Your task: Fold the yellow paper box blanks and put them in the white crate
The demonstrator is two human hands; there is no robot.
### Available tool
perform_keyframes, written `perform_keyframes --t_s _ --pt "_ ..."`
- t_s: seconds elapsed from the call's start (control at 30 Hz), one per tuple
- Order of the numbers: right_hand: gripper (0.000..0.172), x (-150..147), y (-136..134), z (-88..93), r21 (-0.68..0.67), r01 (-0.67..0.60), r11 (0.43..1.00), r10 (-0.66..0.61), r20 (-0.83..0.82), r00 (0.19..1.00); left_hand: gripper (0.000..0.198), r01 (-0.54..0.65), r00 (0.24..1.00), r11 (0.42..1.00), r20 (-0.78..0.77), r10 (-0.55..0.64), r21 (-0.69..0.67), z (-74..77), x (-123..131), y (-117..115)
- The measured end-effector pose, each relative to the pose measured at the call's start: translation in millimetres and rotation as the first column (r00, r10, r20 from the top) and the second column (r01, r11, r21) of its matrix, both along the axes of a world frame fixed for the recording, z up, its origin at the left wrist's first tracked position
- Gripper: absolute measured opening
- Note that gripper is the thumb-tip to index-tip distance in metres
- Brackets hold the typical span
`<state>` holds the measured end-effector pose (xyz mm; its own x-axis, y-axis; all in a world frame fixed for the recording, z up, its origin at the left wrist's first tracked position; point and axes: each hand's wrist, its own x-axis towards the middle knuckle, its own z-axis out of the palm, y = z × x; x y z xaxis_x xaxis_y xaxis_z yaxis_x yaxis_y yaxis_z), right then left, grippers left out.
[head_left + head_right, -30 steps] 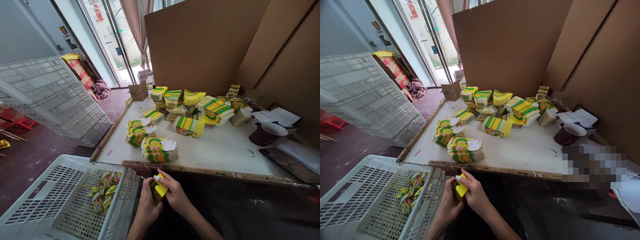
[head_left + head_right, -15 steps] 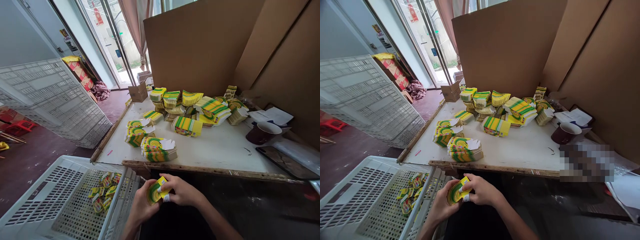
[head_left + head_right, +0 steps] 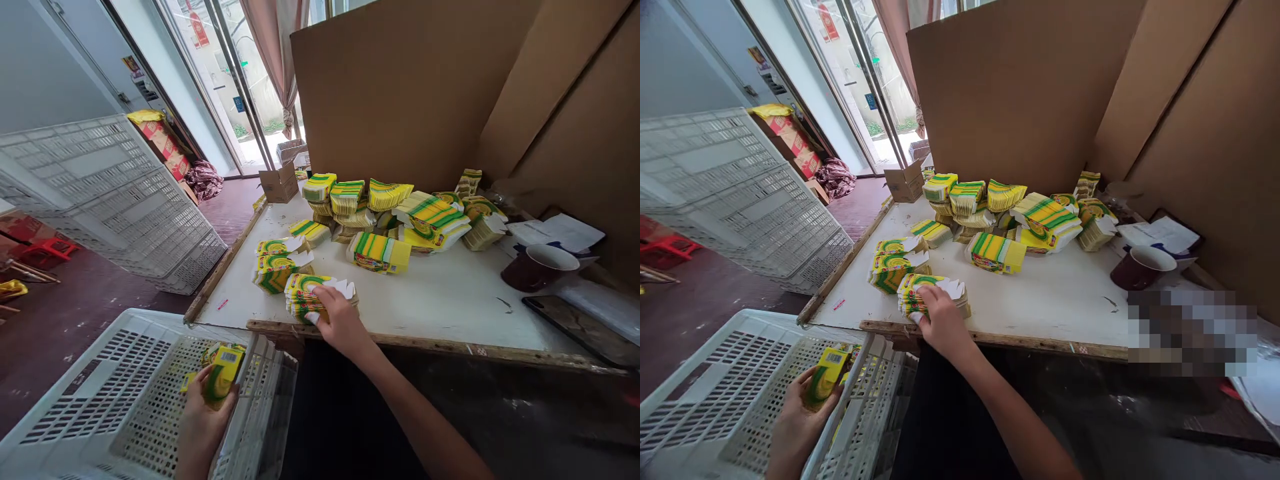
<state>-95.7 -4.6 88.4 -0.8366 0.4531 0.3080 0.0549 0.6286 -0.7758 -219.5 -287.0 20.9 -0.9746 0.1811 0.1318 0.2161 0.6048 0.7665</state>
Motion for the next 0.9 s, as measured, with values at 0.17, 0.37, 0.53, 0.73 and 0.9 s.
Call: perform_keyframes --t_s 0.17,0.37,0.53,0.73,0.9 --pt "0.048 -12 -5 1.6 0.065 -0.019 0.998 0.020 -0.006 1.000 0.066 0.093 0.982 0.985 0.149 -0.115 0.144 -8.2 19 10" --pt "0.031 -2 -60 -26.0 -0.046 -0.341 0.939 0.343 0.039 0.939 0.052 0.394 0.880 0.863 0.141 -0.453 0.317 -4.9 70 79" --pt "0.033 4 -66 -36.7 -0.105 -0.285 0.953 0.295 0.089 0.951 0.052 0.458 0.856 0.846 0.123 -0.503 0.273 0.5 75 88" --pt "0.047 -5 -31 -9.2 -0.011 -0.203 0.979 0.202 -0.013 0.979 0.066 0.221 0.975 0.975 -0.003 -0.221 -0.003 0.2 22 30" --pt "0.040 -19 7 4.0 0.228 0.114 0.967 -0.157 0.181 0.971 0.094 -0.078 0.990 0.992 -0.124 0.065 -0.099 -14.9 -8 -12"
